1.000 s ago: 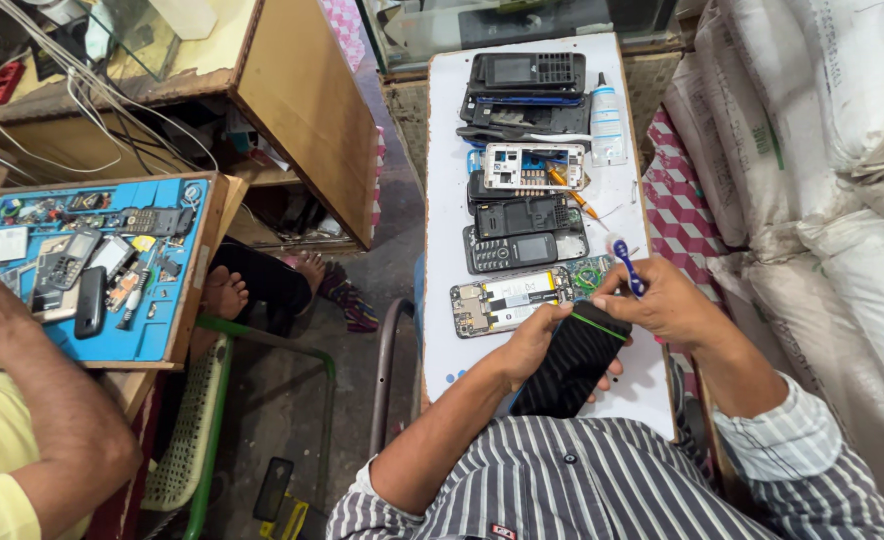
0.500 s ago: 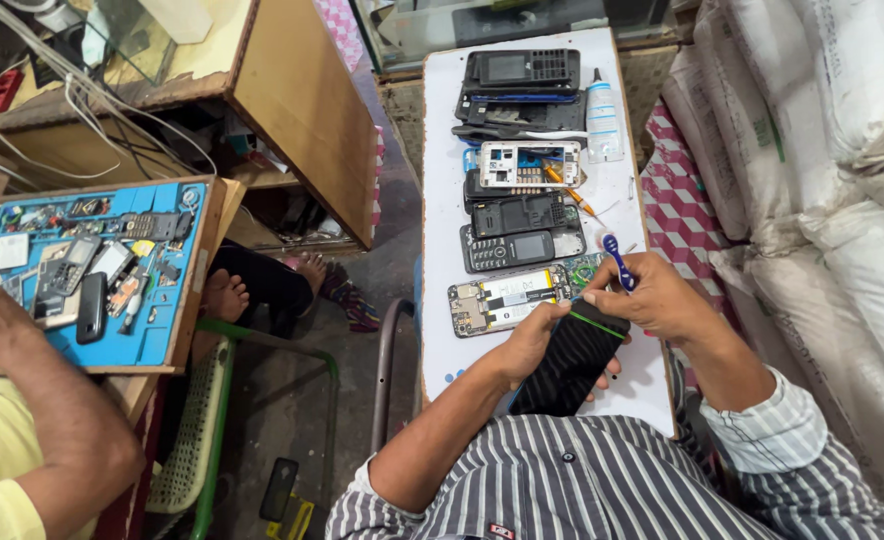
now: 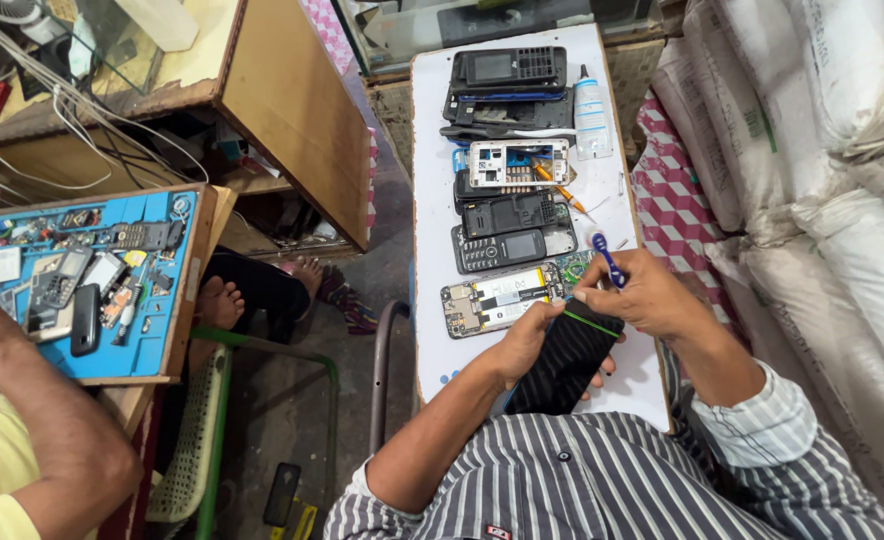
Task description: The person holds a blue smartphone and uses a toothbrush to scrub its edges and screen. They rotate the phone to access different sides and continue brushing along the frame and display surface.
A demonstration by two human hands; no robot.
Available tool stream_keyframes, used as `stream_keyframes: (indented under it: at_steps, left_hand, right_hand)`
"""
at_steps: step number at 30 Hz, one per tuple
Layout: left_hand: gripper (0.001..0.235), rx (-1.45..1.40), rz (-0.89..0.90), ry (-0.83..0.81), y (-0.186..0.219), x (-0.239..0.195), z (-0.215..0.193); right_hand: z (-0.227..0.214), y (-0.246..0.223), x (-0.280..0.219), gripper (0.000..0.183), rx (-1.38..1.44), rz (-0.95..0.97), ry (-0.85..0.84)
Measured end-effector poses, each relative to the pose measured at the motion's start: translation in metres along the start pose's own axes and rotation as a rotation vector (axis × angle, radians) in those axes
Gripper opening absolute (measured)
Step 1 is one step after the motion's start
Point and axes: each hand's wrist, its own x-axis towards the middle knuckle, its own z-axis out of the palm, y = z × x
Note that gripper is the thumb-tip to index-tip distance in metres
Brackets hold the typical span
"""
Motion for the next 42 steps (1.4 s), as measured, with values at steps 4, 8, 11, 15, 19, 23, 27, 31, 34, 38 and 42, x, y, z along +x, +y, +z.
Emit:
stream_keyframes:
  at_steps: [4, 8, 11, 15, 19, 23, 27, 31, 34, 38, 42]
  left_hand:
    - [0.076, -0.056, 0.009, 0.017, 0.001, -0.003, 0.001]
    - [0.076, 0.030, 0.009, 0.014, 0.001, -0.002, 0.002]
    - [0.077, 0.028, -0.015, 0.012, 0.001, 0.001, 0.002]
    - [0.077, 0.019, -0.021, 0.013, 0.000, 0.000, 0.002]
    - [0.077, -0.037, -0.020, 0.023, 0.001, -0.003, 0.003]
    - [0.077, -0.033, -0.009, 0.031, 0.003, -0.004, 0.004]
    - [0.077, 0.012, -0.034, 0.039, 0.002, -0.001, 0.005]
    - [0.078, -0.012, -0.082, 0.044, 0.001, 0.001, 0.004]
    - [0.077, -0.081, -0.037, 0.025, 0.000, -0.001, 0.001]
    - [0.077, -0.124, -0.033, 0.060, -0.004, -0.001, -0.004]
    - [0.077, -0.141, -0.048, 0.049, -0.001, 0.000, -0.001]
  right_hand:
    - [-0.007, 0.006, -0.005, 0.013, -0.068, -0.098, -0.007]
    - [-0.022, 0.019, -0.023, 0.011, 0.005, -0.146, -0.038]
    - [-0.019, 0.015, -0.021, 0.010, 0.044, -0.171, -0.029]
    - [-0.004, -0.002, -0.010, 0.012, -0.051, -0.067, 0.019]
    - [0.000, -0.003, -0.004, 0.014, -0.014, -0.026, 0.007]
    - [-0.019, 0.014, -0.018, 0.015, -0.080, -0.079, -0.005]
    - [-0.022, 0.024, -0.023, 0.013, 0.032, -0.173, -0.027]
    - [-0.008, 0.015, -0.009, 0.011, -0.059, -0.133, 0.022]
    - [-0.004, 0.007, -0.001, 0.012, -0.046, -0.134, 0.000]
    - [-0.014, 0.015, -0.012, 0.010, -0.003, -0.133, -0.006]
    - [-0.024, 0.026, -0.027, 0.012, 0.007, -0.088, 0.030]
